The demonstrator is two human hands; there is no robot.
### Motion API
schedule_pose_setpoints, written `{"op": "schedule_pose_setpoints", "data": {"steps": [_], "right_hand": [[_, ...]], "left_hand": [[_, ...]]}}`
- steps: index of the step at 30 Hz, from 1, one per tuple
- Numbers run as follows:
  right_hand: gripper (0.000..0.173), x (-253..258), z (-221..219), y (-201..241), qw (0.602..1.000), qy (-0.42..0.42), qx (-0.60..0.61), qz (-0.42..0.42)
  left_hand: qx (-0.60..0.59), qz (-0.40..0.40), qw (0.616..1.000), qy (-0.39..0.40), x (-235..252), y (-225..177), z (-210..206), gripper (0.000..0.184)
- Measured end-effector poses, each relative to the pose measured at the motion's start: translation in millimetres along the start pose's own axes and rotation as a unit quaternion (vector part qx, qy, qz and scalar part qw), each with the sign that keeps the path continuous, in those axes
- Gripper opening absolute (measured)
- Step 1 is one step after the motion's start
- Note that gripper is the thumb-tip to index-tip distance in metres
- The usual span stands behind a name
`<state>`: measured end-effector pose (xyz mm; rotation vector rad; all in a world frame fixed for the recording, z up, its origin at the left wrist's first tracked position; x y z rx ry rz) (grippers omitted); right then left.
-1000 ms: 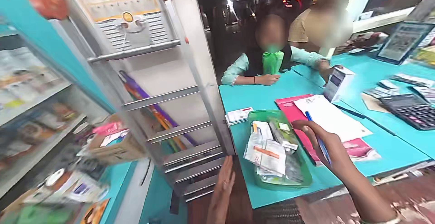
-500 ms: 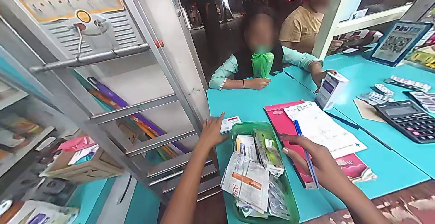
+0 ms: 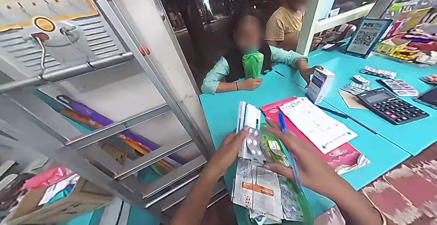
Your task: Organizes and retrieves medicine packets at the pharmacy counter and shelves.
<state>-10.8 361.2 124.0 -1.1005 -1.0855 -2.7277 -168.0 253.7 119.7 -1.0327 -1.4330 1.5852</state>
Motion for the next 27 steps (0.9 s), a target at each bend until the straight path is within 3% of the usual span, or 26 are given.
{"op": "schedule_pose_setpoints", "data": {"steps": [3, 5, 7, 13, 17, 19, 24, 27], "right_hand": [[0.076, 10, -21, -2, 0.995, 0.084, -0.042, -0.017], [0.059, 12, -29, -6, 0.991, 0.113, -0.069, -0.008], [0.042, 13, -33, -6, 0.988, 0.119, -0.094, 0.020], [0.037, 23, -34, 10, 0.978, 0.162, -0.121, 0.051], [0.072, 39, -36, -7, 0.957, 0.274, -0.050, -0.079], [0.077, 45, -36, -16, 0.948, 0.300, -0.046, -0.098], [0.035, 42, -25, -8, 0.980, 0.193, -0.012, 0.037], [0.029, 34, -23, 1, 0.984, 0.170, -0.007, 0.059]], "left_hand": [[0.233, -0.060, 0.969, -0.051, 10, 12, 2, 0.044], [0.384, -0.092, 0.913, -0.104, 10, 16, 8, 0.042], [0.458, -0.093, 0.871, -0.154, 8, 17, 20, 0.050], [0.415, -0.143, 0.890, -0.122, -6, 23, 28, 0.048], [0.353, -0.138, 0.923, -0.058, 12, 37, 31, 0.053], [0.310, -0.124, 0.942, -0.036, 20, 41, 34, 0.053], [0.216, -0.159, 0.962, -0.047, 20, 49, 34, 0.051], [0.199, -0.186, 0.960, -0.068, 9, 47, 31, 0.049]]}}
Point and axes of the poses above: each hand's wrist, its own x-axis towards the middle knuckle, its own z-axis out of the back of the hand, y = z × x, the point moved 5 cm from there along x, towards the middle knuckle, and after that the axes turned 5 degrees about x, right-handed, at the moved point
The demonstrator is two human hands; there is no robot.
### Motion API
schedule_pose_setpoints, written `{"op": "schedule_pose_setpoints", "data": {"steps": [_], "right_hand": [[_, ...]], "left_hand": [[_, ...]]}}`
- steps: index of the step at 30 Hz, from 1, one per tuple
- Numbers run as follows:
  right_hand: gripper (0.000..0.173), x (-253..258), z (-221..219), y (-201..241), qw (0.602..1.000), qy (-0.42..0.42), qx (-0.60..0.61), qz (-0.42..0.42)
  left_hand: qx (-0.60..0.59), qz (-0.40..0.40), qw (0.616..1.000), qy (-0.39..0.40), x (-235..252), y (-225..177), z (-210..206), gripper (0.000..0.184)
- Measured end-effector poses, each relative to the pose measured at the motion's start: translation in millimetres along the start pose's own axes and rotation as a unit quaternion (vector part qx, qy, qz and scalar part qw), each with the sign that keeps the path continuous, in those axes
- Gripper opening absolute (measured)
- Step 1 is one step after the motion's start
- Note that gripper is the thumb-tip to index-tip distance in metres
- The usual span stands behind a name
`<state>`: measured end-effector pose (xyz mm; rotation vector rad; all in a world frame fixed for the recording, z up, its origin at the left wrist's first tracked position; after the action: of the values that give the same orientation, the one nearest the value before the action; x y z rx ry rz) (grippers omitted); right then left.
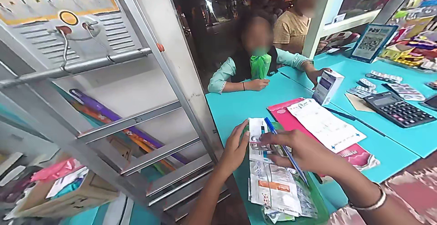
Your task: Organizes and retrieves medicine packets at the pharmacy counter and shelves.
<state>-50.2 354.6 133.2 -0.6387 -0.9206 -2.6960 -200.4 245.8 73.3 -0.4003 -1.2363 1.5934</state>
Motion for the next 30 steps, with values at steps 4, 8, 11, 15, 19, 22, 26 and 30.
{"op": "schedule_pose_setpoints", "data": {"steps": [4, 8, 11, 15, 19, 22, 26, 30], "right_hand": [[0.056, -2, -4, -9, 0.999, -0.010, -0.025, -0.046], [0.081, 0, -10, -27, 0.994, 0.043, -0.006, -0.102], [0.065, 3, -7, -27, 0.997, 0.026, 0.015, -0.065], [0.054, 2, 3, -14, 0.999, 0.018, 0.037, -0.002], [0.044, -3, -2, 1, 0.996, 0.062, 0.065, 0.010], [0.045, -2, -11, -14, 0.993, 0.068, 0.100, -0.019], [0.042, -1, -12, -16, 0.994, 0.053, 0.076, -0.058], [0.036, -9, -11, -8, 0.993, 0.011, 0.011, -0.113]], "left_hand": [[0.022, 0.011, 0.999, -0.031, -10, -5, -7, 0.045], [0.041, 0.046, 0.998, -0.032, -14, -13, -17, 0.049], [0.033, 0.048, 0.998, -0.022, -14, -21, -18, 0.053], [0.009, 0.055, 0.998, -0.017, -24, -39, -5, 0.052], [0.095, 0.060, 0.993, 0.029, -45, -47, 1, 0.051], [0.121, 0.047, 0.992, 0.004, -45, -34, -8, 0.048], [0.110, 0.021, 0.993, -0.035, -35, -14, -16, 0.050], [-0.022, -0.010, 1.000, -0.010, -34, -8, -22, 0.064]]}}
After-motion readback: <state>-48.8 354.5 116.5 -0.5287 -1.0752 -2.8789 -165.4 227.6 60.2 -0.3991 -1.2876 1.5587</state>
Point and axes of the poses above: each hand's wrist, its own x-axis towards the middle knuckle, its own z-axis out of the back of the hand, y = z × x, the point moved 5 cm from there along x, towards the middle knuckle, and after that the axes turned 5 degrees about x, right-handed, at the moved point
